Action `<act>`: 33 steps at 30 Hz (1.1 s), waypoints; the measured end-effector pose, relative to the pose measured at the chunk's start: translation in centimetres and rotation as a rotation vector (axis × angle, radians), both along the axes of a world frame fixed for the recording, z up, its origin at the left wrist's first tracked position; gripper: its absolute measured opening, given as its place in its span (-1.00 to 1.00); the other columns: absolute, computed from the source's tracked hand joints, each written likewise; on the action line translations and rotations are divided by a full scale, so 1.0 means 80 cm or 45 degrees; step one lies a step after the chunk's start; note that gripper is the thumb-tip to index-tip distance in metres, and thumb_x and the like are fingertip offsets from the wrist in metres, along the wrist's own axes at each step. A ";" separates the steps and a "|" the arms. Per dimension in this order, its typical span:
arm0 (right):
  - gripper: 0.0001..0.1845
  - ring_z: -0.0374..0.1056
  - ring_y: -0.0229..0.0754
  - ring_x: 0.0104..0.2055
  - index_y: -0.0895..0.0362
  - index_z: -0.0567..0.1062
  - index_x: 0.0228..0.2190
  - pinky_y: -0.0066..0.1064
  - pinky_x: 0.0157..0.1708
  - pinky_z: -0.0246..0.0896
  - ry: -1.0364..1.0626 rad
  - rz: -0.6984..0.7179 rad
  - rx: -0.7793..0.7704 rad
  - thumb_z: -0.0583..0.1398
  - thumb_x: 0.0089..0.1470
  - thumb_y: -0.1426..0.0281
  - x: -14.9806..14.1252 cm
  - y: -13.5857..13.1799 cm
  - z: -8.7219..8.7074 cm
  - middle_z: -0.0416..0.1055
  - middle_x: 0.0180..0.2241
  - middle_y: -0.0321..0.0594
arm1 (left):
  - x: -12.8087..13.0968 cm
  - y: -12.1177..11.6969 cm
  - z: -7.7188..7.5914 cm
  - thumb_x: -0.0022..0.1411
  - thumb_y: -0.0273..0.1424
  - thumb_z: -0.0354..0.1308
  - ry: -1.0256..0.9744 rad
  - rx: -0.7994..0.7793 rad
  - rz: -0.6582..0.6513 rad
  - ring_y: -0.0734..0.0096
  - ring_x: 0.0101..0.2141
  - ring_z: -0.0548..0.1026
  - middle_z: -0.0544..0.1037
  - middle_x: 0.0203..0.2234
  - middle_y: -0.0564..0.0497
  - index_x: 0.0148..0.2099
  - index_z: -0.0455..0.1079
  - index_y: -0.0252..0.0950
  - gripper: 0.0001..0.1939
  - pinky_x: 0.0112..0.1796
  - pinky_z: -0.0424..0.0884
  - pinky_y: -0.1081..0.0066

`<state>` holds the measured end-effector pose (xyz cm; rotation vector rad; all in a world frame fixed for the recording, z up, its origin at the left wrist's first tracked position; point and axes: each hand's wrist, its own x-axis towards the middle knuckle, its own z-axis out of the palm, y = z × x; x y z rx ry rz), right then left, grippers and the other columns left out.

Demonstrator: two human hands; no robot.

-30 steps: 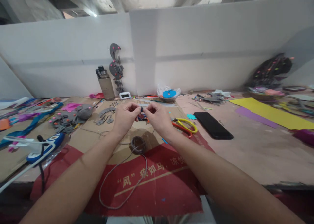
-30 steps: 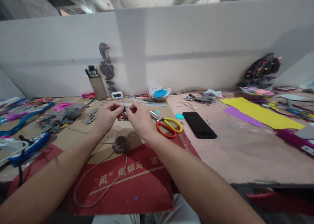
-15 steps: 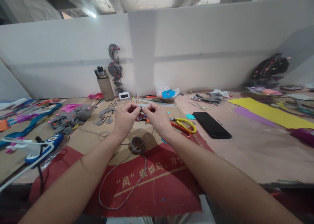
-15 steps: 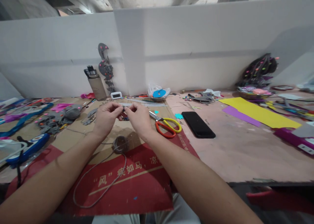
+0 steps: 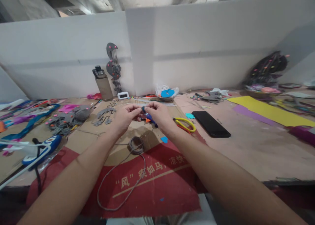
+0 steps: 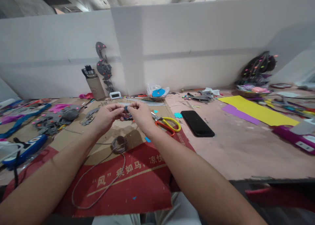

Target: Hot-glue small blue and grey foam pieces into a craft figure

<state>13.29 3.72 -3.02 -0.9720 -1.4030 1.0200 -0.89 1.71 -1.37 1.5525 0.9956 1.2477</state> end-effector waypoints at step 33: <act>-0.80 0.26 -0.30 -0.42 0.16 0.43 -0.38 -0.47 -0.42 0.13 -0.281 0.013 0.286 0.10 0.02 0.29 0.001 -0.002 -0.005 0.39 -0.46 -0.31 | -0.009 0.010 -0.001 -0.03 -0.32 0.25 -0.118 -0.015 0.258 0.45 -0.56 0.49 0.48 -0.60 -0.01 -0.40 0.38 -0.39 -0.78 -0.61 0.29 0.55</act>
